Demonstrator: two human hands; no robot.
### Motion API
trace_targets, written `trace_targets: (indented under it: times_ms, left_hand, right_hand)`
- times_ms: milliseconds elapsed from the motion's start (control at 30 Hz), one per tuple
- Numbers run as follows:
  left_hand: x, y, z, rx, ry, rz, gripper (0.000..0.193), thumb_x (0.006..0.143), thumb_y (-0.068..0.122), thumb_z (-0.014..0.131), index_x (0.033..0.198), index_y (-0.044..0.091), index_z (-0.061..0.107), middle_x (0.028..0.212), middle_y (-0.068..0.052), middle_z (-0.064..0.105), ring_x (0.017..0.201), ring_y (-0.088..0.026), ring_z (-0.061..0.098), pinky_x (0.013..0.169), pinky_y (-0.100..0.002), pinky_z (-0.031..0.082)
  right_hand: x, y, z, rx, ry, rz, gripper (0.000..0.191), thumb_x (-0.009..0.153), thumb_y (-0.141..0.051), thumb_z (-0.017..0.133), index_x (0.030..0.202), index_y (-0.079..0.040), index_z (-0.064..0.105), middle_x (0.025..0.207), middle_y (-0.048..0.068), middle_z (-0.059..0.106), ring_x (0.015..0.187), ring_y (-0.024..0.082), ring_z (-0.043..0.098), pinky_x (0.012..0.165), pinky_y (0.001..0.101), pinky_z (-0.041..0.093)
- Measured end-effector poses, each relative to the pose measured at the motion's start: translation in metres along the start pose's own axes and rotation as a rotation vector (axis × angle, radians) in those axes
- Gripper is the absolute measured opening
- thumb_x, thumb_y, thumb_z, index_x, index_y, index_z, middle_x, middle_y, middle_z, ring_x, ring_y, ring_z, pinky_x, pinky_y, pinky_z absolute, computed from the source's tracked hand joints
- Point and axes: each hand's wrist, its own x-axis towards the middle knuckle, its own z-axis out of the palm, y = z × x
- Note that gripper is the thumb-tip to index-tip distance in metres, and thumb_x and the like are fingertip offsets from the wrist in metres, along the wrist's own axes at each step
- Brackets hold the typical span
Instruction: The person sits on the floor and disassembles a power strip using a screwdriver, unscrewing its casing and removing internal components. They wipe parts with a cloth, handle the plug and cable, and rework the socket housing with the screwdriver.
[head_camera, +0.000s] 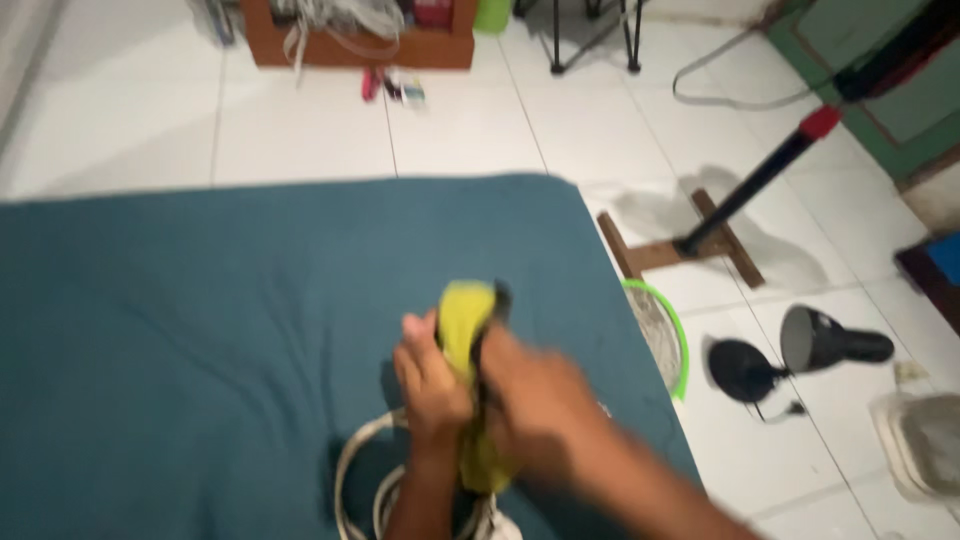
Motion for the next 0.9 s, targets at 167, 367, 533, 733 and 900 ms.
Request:
trace_targets:
  times_ms: [167,367,533,733,900]
  left_hand:
    - [-0.006,-0.007,0.007,0.553,0.102,0.397,0.052,0.119,0.031,0.028,0.123,-0.004,0.067,0.094,-0.017,0.071,0.083,-0.026,0.063,0.078,-0.039,0.05]
    - [-0.005,0.016,0.005,0.158,-0.065,0.123,0.066,0.108,0.04,0.027,0.154,-0.002,0.047,0.069,-0.009,0.063,0.062,-0.016,0.054,0.06,-0.033,0.047]
    - [0.002,0.035,0.013,-0.211,-0.107,0.228,0.08,0.112,0.055,0.03,0.165,-0.003,0.02,0.082,-0.007,0.068,0.069,-0.011,0.057,0.064,-0.027,0.047]
    - [0.005,0.037,0.002,-0.407,-0.229,0.167,0.092,0.105,0.067,0.046,0.157,-0.009,0.036,0.095,-0.009,0.068,0.082,-0.012,0.061,0.073,-0.026,0.05]
    - [-0.001,0.032,0.008,-0.363,-0.304,0.167,0.079,0.105,0.054,0.056,0.151,-0.008,0.044,0.113,-0.014,0.071,0.099,-0.017,0.063,0.09,-0.029,0.051]
  right_hand:
    - [0.01,-0.013,-0.016,-0.08,-0.007,-0.033,0.045,0.077,-0.013,0.064,0.12,-0.006,0.056,0.105,0.025,0.07,0.094,0.045,0.067,0.076,0.0535,0.053]
    - [0.003,-0.012,-0.016,-0.019,-0.054,0.011,0.065,0.073,-0.011,0.07,0.135,-0.01,0.052,0.112,0.023,0.07,0.093,0.047,0.066,0.076,0.0555,0.053]
    - [0.011,0.068,0.029,-0.183,-0.32,0.336,0.052,0.075,-0.019,0.075,0.122,-0.008,0.055,0.107,0.022,0.071,0.102,0.044,0.065,0.084,0.0523,0.053]
    - [-0.029,0.134,0.045,1.027,0.046,0.562,0.067,0.073,0.008,0.056,0.137,-0.011,0.058,0.108,0.011,0.072,0.092,0.023,0.072,0.079,0.0358,0.058]
    - [-0.036,0.113,0.052,1.349,0.152,0.485,0.068,0.073,0.01,0.059,0.139,-0.006,0.058,0.11,0.013,0.07,0.089,0.023,0.07,0.076,0.0359,0.057]
